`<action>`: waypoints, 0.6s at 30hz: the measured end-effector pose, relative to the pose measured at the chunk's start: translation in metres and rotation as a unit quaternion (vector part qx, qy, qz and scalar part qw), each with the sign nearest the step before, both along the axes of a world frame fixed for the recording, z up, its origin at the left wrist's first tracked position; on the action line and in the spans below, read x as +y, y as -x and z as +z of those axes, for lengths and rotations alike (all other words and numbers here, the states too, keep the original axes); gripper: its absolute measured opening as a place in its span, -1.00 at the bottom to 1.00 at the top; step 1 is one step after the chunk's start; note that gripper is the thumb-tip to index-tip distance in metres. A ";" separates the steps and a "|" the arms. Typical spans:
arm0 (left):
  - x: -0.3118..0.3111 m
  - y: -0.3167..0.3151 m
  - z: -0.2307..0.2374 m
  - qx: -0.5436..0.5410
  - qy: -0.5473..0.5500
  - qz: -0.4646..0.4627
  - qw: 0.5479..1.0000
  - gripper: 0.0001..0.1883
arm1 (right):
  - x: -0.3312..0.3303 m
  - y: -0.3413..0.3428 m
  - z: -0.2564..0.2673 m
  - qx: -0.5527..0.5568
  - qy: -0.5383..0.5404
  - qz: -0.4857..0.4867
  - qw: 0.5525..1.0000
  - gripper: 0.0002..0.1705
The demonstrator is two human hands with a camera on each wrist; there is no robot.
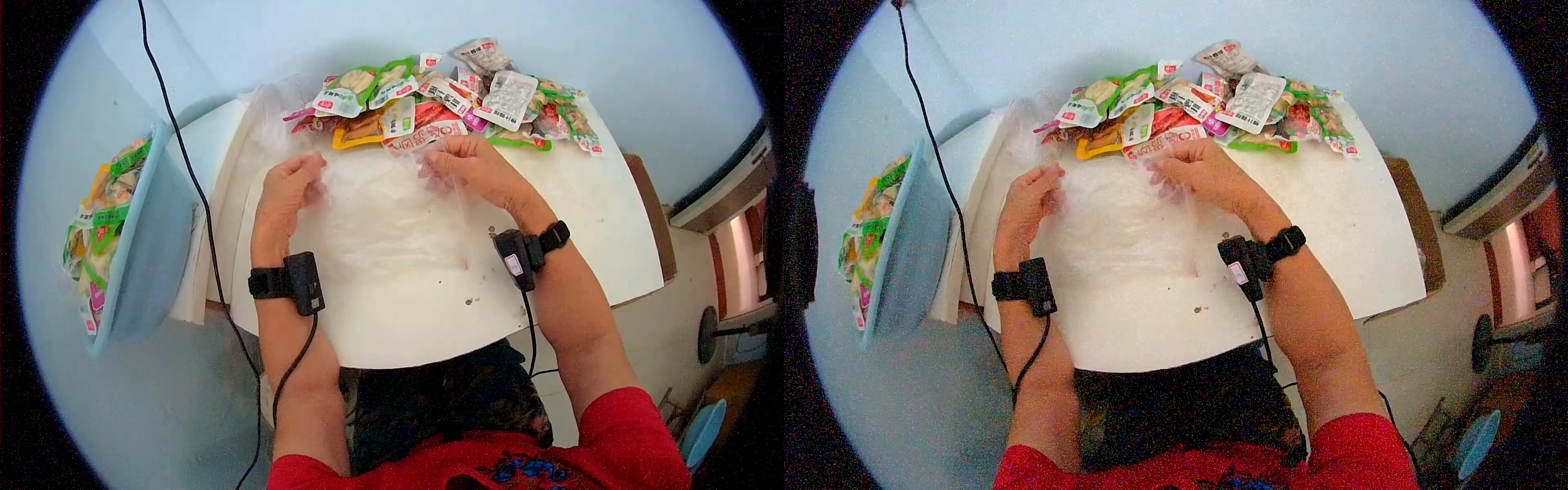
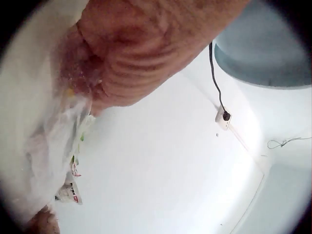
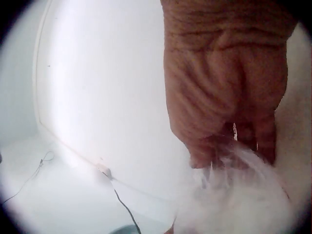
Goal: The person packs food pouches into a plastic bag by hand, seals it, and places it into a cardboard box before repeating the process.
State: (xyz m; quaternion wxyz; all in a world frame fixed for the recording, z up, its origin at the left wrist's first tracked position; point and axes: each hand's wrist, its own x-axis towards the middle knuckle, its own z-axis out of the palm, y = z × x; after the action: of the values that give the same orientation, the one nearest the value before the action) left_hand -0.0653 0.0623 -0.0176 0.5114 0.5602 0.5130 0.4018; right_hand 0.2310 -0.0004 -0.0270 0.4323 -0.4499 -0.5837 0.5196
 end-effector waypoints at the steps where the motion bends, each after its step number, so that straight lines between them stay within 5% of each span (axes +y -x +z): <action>1: 0.001 0.001 -0.002 0.001 -0.013 0.021 1.000 -0.72 | 0.002 -0.001 -0.001 0.007 0.011 -0.006 1.000 -0.70; 13: 0.010 0.005 -0.012 0.022 -0.144 0.151 0.978 -0.73 | 0.008 0.006 -0.009 0.067 0.066 -0.133 0.987 -0.78; 18: -0.003 0.005 0.005 0.002 -0.039 0.136 0.990 -0.66 | 0.005 0.005 -0.009 0.160 0.088 -0.170 0.968 -0.71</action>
State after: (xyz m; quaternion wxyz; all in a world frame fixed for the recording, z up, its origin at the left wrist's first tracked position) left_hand -0.0706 0.0591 -0.0122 0.4290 0.5057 0.5695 0.4858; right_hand 0.2258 0.0042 -0.0360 0.5605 -0.4896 -0.3739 0.5535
